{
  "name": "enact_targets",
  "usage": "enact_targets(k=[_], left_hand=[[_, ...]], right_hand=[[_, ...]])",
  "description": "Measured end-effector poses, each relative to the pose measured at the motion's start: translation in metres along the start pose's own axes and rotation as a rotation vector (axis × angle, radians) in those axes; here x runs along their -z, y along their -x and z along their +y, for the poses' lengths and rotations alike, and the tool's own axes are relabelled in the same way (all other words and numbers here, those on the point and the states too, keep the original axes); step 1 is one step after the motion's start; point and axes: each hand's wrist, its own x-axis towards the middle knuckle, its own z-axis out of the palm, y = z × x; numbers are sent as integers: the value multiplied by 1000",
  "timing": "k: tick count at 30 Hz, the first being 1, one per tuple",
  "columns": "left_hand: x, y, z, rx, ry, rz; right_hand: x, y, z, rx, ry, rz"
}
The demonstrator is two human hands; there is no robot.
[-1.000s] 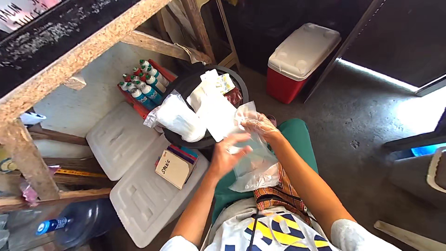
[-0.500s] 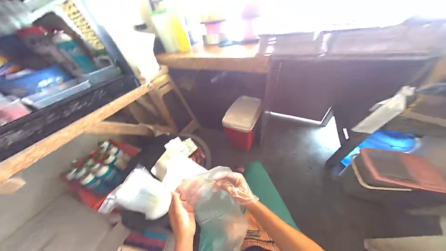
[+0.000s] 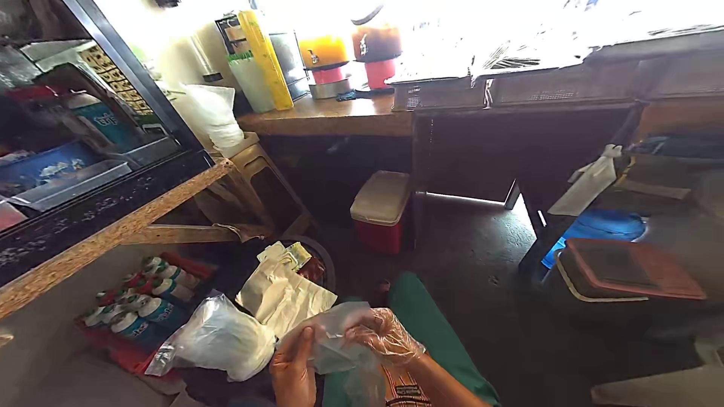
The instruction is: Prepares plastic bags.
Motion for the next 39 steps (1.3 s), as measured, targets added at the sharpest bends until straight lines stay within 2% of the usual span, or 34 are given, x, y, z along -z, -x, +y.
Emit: enact_targets(k=[3,6,8,11,12,14,17,22,28,30,34,39], left_hand=[[4,1,-2,-44,16,-18],[-1,2,-2,-42,45,-3],[-4,4,-4,-52,87,-31],[-3,8,-3,-43,123,-111],[-4,11,0,-35,124,-111],[-5,14,6,-37,120,-103],[-5,13,12,-38,91,-87],[-17,21,12,-4,18,-38],[-17,19,2,-45,-26,-136],[-14,18,4,-10,-8,-126],[-13,23,15,48,-100,-141],[-16,22,16,60,42,-224]], right_hand=[[-2,-2,-10,-30,87,91],[-4,-15,-28,161,258,172],[-3,-26,-45,247,462,85],[-2,-39,-62,237,731,-208],[-3,-41,-61,223,735,-273],[-5,-38,-52,204,628,-289],[-5,-25,-38,133,452,-218],[-7,-5,-31,139,410,-173],[-2,-1,-23,103,273,-65],[0,0,-27,54,287,-64],[-3,6,-40,-10,477,-103],[-4,3,-38,27,337,-136]])
